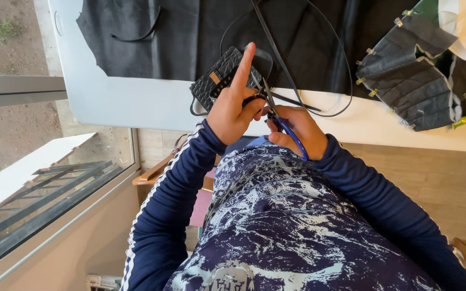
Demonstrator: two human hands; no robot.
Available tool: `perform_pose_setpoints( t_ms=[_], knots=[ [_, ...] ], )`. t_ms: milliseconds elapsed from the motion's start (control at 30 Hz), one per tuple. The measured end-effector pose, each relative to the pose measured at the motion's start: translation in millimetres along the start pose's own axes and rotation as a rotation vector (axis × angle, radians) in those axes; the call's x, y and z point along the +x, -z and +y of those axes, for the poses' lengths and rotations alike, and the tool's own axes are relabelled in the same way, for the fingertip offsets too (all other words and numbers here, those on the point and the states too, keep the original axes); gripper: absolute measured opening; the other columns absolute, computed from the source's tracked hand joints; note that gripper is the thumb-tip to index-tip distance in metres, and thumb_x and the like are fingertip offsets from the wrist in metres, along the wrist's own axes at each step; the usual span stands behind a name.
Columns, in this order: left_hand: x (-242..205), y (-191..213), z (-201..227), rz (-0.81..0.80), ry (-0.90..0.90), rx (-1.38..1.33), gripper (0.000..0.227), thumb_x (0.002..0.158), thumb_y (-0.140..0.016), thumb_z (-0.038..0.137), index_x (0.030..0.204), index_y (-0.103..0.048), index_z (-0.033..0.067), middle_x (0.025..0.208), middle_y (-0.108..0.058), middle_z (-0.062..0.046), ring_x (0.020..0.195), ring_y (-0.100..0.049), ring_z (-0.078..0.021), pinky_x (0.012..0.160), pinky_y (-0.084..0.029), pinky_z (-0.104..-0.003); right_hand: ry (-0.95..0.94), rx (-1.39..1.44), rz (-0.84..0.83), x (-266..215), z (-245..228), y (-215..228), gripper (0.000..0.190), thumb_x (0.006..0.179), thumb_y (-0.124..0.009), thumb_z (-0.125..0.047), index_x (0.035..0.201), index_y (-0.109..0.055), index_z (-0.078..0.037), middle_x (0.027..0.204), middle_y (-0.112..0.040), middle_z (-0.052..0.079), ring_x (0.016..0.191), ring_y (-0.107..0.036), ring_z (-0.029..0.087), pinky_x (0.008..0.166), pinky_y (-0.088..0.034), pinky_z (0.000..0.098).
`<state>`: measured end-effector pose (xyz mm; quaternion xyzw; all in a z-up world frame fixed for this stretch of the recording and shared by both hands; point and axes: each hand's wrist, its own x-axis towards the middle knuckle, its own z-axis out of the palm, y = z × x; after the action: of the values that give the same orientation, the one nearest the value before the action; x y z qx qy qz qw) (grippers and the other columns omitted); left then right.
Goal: Assembling a small leather bag by attaching straps and trimming excess material with scissors
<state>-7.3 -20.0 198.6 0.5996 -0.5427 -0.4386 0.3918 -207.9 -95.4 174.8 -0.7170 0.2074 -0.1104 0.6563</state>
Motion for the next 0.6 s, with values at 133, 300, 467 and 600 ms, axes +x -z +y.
perform_pose_setpoints(
  t_ms=[133,300,467,600],
  knots=[
    [-2,6,1,-0.036,0.023,-0.035,0.083,0.106,-0.050,0.003,0.166,0.003,0.0213,0.074,-0.068,0.000,0.061,-0.061,-0.0129,0.070,-0.056,-0.028,0.000,-0.042,-0.010,-1,3,2,0.062,0.092,-0.053,-0.065,0.114,-0.061,-0.008,0.080,-0.053,-0.002,0.068,-0.046,0.012,0.066,-0.041,0.0280],
    [-1,14,6,-0.106,0.072,-0.066,0.079,0.108,-0.046,0.008,0.166,0.006,0.0214,0.072,-0.069,-0.003,0.060,-0.060,-0.0135,0.069,-0.056,-0.028,0.022,-0.052,-0.065,-3,7,7,0.061,0.093,-0.059,-0.055,0.128,-0.060,-0.005,0.083,-0.056,0.000,0.070,-0.053,0.012,0.071,-0.047,0.0279],
    [1,17,2,-0.124,0.032,-0.010,0.085,0.106,-0.049,0.003,0.165,0.009,0.0198,0.070,-0.069,0.001,0.058,-0.059,-0.0134,0.069,-0.054,-0.028,0.008,-0.050,-0.092,-1,6,9,0.059,0.093,-0.060,-0.056,0.126,-0.061,-0.008,0.079,-0.055,0.001,0.067,-0.050,0.011,0.067,-0.044,0.0276],
    [3,18,-2,-0.149,0.031,0.019,0.091,0.102,-0.053,-0.001,0.165,0.011,0.0171,0.068,-0.070,0.002,0.056,-0.063,-0.0118,0.069,-0.056,-0.027,0.004,-0.092,-0.063,-2,8,6,0.052,0.093,-0.064,-0.051,0.118,-0.065,-0.006,0.075,-0.054,0.000,0.063,-0.046,0.011,0.063,-0.042,0.0272]
  ],
)
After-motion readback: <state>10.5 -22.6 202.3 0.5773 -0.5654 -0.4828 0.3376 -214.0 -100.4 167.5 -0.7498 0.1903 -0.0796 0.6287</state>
